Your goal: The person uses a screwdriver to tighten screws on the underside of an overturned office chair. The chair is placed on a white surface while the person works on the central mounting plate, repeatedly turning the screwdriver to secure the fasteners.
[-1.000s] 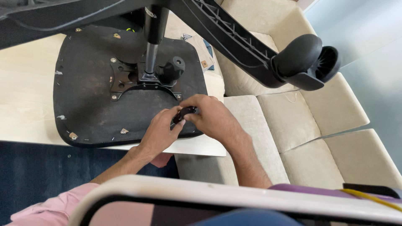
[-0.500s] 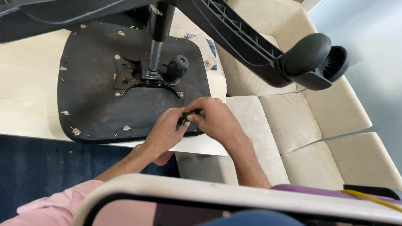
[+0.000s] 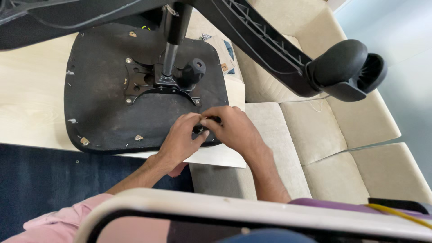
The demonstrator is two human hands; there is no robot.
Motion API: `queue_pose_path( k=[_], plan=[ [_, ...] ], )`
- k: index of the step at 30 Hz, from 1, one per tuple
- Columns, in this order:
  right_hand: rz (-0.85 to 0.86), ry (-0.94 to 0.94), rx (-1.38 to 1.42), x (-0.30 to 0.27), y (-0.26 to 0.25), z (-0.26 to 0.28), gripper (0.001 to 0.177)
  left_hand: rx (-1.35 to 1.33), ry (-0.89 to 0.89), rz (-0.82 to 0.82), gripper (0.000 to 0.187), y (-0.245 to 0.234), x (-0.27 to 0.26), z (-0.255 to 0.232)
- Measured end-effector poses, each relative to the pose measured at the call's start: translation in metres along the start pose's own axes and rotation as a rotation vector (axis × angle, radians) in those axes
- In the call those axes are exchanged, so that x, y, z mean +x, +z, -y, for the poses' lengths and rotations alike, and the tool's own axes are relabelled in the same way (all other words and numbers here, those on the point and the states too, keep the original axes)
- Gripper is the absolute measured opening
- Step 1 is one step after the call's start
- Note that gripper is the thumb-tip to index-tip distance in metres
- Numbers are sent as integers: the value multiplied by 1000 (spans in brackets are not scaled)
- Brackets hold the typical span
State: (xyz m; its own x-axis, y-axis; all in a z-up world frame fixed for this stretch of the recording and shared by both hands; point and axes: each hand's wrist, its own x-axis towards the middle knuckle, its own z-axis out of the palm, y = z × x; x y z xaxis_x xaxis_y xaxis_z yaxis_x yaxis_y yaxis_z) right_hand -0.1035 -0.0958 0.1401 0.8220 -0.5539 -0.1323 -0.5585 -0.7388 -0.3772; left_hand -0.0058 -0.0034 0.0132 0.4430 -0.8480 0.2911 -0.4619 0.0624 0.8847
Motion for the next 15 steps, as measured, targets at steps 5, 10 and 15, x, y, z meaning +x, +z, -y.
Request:
queue_pose_path(
  k=[5, 10, 15],
  plan=[
    [-47, 112, -25, 6, 1, 1, 30, 65, -87, 5, 31, 1, 5, -2],
    [-109, -167, -41, -8, -9, -6, 32, 42, -31, 71, 31, -7, 13, 2],
    [-80, 15, -221, 4, 1, -2, 21, 95, -40, 109, 25, -3, 14, -1]
  ],
)
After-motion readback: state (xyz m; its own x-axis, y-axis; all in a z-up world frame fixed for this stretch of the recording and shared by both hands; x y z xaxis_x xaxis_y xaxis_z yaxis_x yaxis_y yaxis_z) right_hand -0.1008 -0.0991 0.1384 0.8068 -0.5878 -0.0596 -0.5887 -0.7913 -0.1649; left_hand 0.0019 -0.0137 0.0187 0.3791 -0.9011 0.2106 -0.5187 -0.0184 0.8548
